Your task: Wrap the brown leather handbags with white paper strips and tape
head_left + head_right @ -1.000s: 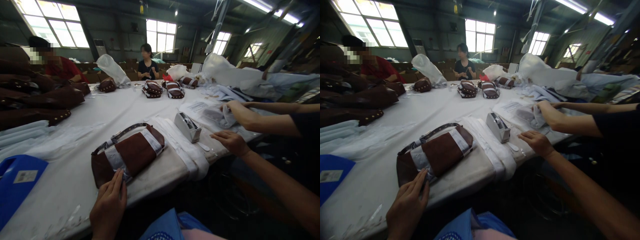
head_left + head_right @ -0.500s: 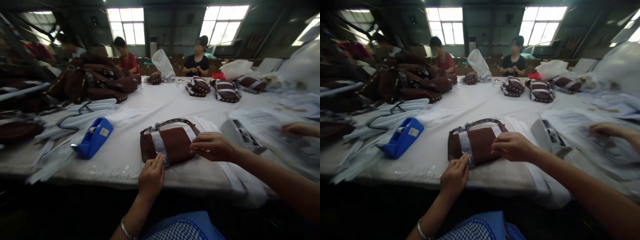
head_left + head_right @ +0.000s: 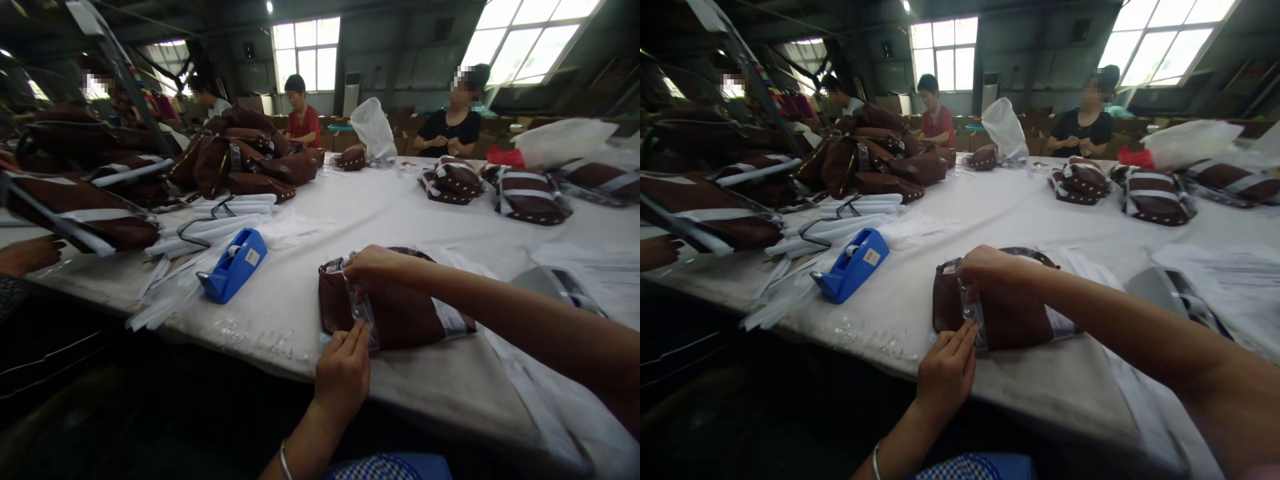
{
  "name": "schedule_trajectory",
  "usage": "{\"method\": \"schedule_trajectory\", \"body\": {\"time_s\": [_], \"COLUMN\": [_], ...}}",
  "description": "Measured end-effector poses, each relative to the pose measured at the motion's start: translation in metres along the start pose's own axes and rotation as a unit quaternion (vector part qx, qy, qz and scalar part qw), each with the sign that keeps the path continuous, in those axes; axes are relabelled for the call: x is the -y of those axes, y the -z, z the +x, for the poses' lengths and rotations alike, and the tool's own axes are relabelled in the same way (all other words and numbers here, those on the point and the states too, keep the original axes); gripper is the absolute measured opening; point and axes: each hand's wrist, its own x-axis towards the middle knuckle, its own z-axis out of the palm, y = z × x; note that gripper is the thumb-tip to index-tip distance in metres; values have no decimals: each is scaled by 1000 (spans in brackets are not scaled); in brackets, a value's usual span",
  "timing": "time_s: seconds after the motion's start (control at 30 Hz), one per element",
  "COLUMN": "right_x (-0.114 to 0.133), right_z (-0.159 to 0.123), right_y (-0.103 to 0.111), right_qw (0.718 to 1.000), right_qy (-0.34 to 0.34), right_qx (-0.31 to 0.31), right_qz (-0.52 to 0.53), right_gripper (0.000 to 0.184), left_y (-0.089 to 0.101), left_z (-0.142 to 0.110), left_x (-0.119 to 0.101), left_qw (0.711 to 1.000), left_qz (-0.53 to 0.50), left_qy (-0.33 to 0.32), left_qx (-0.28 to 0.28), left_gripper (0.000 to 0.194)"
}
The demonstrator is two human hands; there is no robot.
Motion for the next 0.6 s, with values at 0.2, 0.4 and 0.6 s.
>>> {"method": "schedule_trajectory", "body": {"time_s": [0.2, 0.4, 0.6], "right_x": [-44, -16, 40], "right_z": [9, -22, -36], "right_y": [6, -11, -86], "right_qw": [988, 944, 944], "right_qy": [-141, -232, -53], "right_qx": [-28, -219, -271], "right_qz": [47, 85, 183], "right_gripper": [25, 38, 63], "left_y": [-1, 3, -14], "left_z": [-3, -4, 0], "left_x": [-1, -1, -2], "left_qw": [1000, 1000, 997], "left_qz": [-2, -7, -28], "left_qy": [0, 6, 70], "left_qx": [0, -1, 34], "left_gripper": [55, 54, 43]}}
